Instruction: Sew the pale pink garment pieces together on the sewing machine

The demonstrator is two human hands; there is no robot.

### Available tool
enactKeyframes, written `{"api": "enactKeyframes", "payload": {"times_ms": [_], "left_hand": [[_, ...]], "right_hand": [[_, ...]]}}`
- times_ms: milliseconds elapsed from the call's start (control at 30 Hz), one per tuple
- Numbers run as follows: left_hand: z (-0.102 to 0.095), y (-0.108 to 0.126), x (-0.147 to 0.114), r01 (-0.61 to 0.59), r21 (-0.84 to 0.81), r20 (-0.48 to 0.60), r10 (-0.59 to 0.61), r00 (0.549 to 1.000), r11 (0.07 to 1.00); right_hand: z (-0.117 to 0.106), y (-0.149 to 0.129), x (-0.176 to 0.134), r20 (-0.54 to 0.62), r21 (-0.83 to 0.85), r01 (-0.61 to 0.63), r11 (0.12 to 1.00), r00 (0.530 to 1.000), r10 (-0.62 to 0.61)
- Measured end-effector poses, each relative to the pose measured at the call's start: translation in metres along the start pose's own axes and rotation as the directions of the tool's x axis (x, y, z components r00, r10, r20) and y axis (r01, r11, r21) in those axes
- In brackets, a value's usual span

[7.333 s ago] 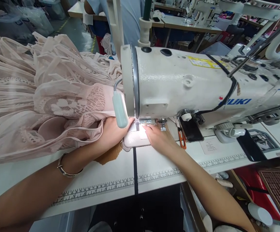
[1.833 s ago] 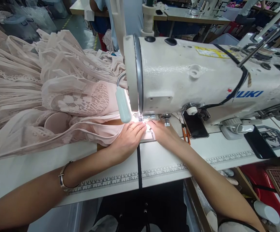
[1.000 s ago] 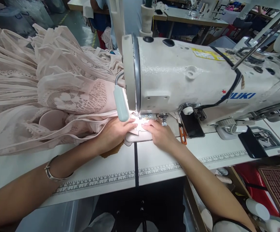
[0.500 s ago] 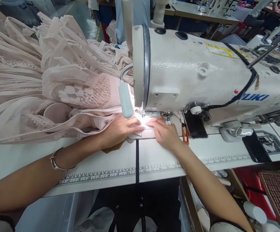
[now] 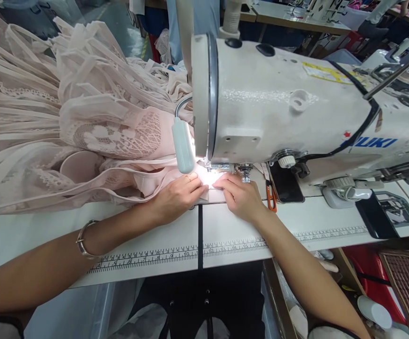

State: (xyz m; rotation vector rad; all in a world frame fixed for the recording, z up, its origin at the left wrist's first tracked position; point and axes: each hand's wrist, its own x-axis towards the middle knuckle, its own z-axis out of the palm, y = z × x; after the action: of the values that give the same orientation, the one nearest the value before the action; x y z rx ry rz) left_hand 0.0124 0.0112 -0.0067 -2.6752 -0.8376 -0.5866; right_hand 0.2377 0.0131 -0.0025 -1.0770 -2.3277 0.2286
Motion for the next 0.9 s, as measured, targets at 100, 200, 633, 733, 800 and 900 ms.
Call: {"api": "enactKeyframes", "payload": {"times_ms": [100,200,633,733,800,900], "left_hand": [[0.0,0.001,-0.001,0.066,-0.103,0.059,-0.06,0.996,0.992],[-0.003,-0.002,-0.002,0.143,-0.216,0.127,-0.118,0.985,0.966],[-0.01,-0.018,-0.001,0.247,-0.378,0.352,-0.109,0.93,0.892],[-0.009,-0.019,0.0,0.253,-0.389,0.345,-0.114,0.932,0.886],[-0.008,-0.02,0.001,0.251,-0.394,0.341,-0.113,0.933,0.884],[-0.01,-0.021,0.004,0.248,-0.395,0.335,-0.113,0.936,0.885]], "right_hand": [[-0.002,-0.001,0.0,0.013,0.026,0.045,0.999,0.999,-0.045],[-0.004,-0.004,0.001,0.032,0.002,0.109,0.994,0.993,-0.11],[-0.003,-0.001,-0.003,0.096,-0.115,0.168,0.979,0.983,-0.158],[-0.003,0.0,-0.003,0.121,-0.114,0.146,0.983,0.984,-0.132],[-0.002,-0.001,-0.003,0.134,-0.115,0.117,0.986,0.986,-0.101],[-0.001,-0.001,-0.003,0.128,-0.132,0.085,0.988,0.99,-0.068]]}}
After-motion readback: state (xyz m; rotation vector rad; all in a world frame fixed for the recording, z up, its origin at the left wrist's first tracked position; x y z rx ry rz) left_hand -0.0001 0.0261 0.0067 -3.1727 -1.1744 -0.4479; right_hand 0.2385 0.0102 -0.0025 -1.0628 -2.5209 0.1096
